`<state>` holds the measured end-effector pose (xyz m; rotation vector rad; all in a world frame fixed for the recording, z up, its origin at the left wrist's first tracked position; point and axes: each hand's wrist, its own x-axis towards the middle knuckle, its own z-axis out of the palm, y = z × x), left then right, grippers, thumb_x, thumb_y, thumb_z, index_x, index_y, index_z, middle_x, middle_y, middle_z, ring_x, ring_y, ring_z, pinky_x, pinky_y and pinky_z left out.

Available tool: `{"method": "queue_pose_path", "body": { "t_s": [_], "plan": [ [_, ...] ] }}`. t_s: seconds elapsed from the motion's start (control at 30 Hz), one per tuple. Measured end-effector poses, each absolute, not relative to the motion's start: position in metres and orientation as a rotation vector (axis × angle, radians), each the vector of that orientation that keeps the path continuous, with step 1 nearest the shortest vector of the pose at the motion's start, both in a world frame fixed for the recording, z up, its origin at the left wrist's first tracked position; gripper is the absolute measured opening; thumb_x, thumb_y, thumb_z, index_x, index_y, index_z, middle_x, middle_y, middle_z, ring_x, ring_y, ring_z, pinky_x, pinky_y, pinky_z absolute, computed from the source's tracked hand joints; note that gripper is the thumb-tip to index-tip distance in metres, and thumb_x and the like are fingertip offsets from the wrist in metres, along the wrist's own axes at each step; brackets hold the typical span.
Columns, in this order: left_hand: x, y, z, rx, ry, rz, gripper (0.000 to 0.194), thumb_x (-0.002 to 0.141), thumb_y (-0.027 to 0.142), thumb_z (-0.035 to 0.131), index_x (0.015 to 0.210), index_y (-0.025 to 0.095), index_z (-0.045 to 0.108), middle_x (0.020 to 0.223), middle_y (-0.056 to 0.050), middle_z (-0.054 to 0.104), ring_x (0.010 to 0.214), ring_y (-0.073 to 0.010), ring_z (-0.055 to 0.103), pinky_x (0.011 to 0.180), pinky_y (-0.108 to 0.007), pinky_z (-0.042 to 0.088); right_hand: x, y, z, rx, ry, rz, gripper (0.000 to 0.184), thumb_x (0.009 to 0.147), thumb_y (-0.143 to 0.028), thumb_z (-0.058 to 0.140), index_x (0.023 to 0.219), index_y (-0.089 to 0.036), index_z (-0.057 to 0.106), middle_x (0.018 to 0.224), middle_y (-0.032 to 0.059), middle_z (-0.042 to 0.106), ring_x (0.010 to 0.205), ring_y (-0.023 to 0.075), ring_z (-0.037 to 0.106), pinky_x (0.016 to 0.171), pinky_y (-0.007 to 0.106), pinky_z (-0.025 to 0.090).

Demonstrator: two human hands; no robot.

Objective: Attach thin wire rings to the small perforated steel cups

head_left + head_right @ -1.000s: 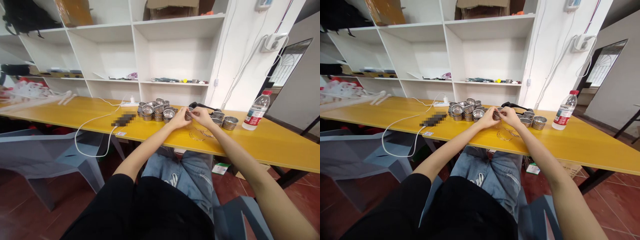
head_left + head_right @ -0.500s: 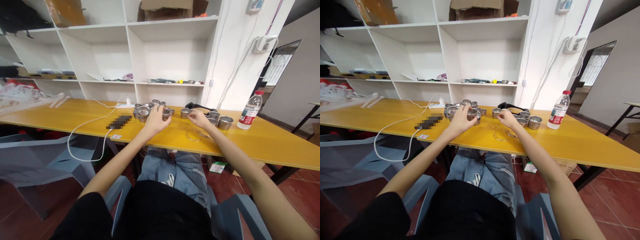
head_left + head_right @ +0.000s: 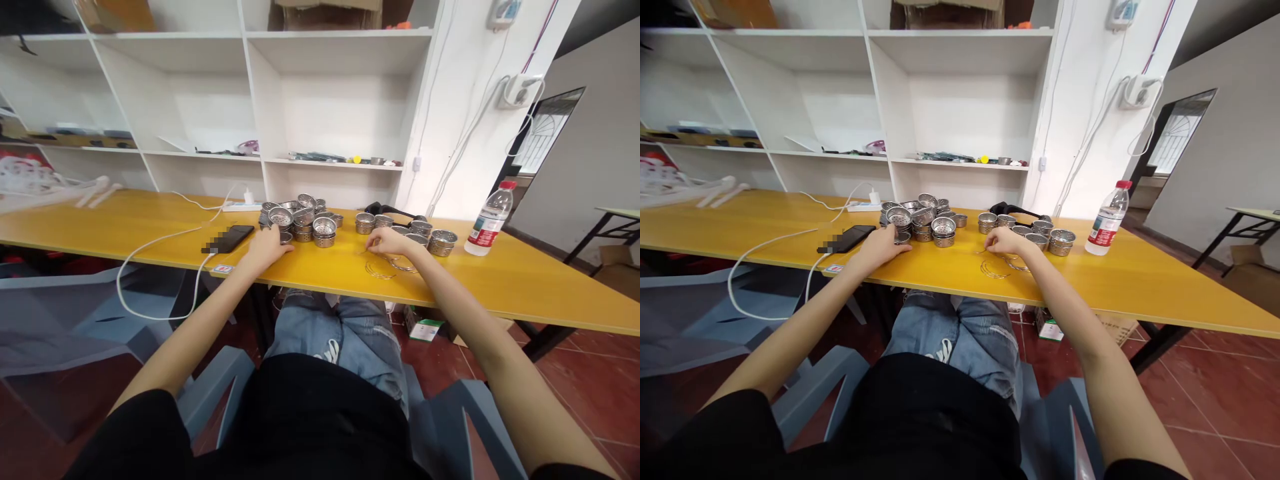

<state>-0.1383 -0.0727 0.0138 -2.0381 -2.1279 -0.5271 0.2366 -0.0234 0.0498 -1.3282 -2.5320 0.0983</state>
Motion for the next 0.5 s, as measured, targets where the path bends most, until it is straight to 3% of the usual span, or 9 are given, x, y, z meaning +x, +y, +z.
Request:
{"method": "queue_pose_path", "body": {
  "t_s": [0.2, 0.37, 0.5],
  "plan": [
    [-0.117, -0.083, -0.001, -1.807, -2.148, -0.697, 0.065, 0.101, 0.050, 0.059, 0.145, 0.002, 0.053, 0.148, -0.040, 0.060, 0.141, -0.0506, 0.059, 0.107, -0.056, 0.055, 0.215, -0.029, 0.052, -1.419, -2.651, -0.037, 0.017, 0.089, -0.002, 0.072, 0.097, -0.013, 0.083, 0.103, 0.0107, 0.085, 0.091, 0.0205, 0.077, 0.083, 0.024, 0.055],
    [-0.110, -0.085, -0.001, -1.733, -2.023, -0.804, 0.071, 0.101, 0.051, 0.052, 0.151, 0.000, 0.050, 0.159, -0.040, 0.051, 0.145, -0.0528, 0.051, 0.117, -0.068, 0.043, 0.202, -0.032, 0.049, -1.520, -2.777, -0.288, 0.016, 0.101, -0.005, 0.063, 0.105, -0.011, 0.078, 0.114, 0.0177, 0.083, 0.101, 0.0248, 0.077, 0.085, 0.027, 0.052],
    [-0.111, -0.083, 0.000, -1.765, -1.964, -0.889, 0.074, 0.102, 0.052, 0.049, 0.159, 0.004, 0.046, 0.166, -0.037, 0.047, 0.149, -0.0535, 0.047, 0.118, -0.073, 0.040, 0.195, -0.035, 0.043, -1.570, -2.800, -0.428, 0.017, 0.097, -0.004, 0.065, 0.110, -0.010, 0.075, 0.117, 0.0231, 0.081, 0.101, 0.0307, 0.078, 0.085, 0.033, 0.054]
  ]
}}
